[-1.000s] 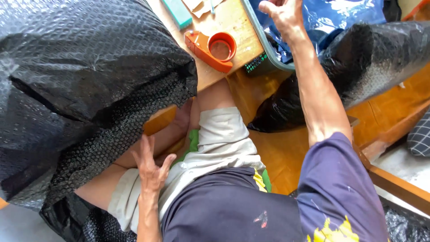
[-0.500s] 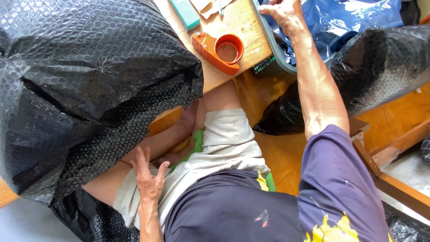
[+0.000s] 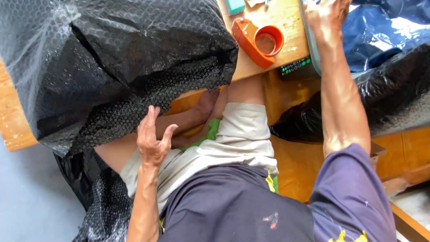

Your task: The person sits on the floor and repeatedly applies clear tape to a large black bubble-wrapped package on a wooden table. They use a red tape dispenser to cut tape, press it onto the package, and smooth it down by hand.

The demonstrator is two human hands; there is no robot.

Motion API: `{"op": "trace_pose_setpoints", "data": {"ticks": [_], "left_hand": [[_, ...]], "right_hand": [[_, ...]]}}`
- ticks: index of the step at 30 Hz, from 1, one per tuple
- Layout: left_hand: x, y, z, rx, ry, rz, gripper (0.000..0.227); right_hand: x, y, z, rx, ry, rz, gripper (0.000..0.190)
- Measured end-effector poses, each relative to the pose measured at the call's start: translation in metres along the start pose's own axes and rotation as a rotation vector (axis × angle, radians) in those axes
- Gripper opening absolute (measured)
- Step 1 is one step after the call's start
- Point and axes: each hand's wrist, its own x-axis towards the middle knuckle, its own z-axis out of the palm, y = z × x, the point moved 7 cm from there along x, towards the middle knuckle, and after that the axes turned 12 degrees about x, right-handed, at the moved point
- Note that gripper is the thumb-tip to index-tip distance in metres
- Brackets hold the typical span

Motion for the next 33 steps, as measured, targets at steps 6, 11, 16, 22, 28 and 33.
{"op": "trace_pose_setpoints", "data": {"ticks": [6, 11, 16, 22, 28, 33], "left_hand": [[0.073, 0.014, 0.008, -0.055, -0.024, 0.134, 0.052], [0.115, -0.016, 0.053, -0.105, -0.099, 0.062, 0.042], [0.123, -0.034, 0.062, -0.216, -0.117, 0.006, 0.028], [0.13, -0.028, 0.054, -0.218, -0.229, 0.015, 0.029], [0.131, -0.009, 0.046, -0.015, -0.203, 0.172, 0.035], [0.128, -0.006, 0.049, 0.032, -0.268, 0.134, 0.04]], "right_hand": [[-0.045, -0.204, -0.055, 0.256, 0.192, -0.339, 0.047], [-0.093, -0.333, -0.015, 0.521, -0.001, -0.544, 0.016], [-0.101, -0.334, 0.09, 0.368, -0.18, -0.47, 0.028], [-0.119, -0.327, 0.093, 0.374, -0.254, -0.482, 0.045], [-0.134, -0.312, 0.071, 0.231, -0.268, -0.699, 0.056], [-0.136, -0.323, 0.081, 0.252, -0.293, -0.784, 0.049]]}}
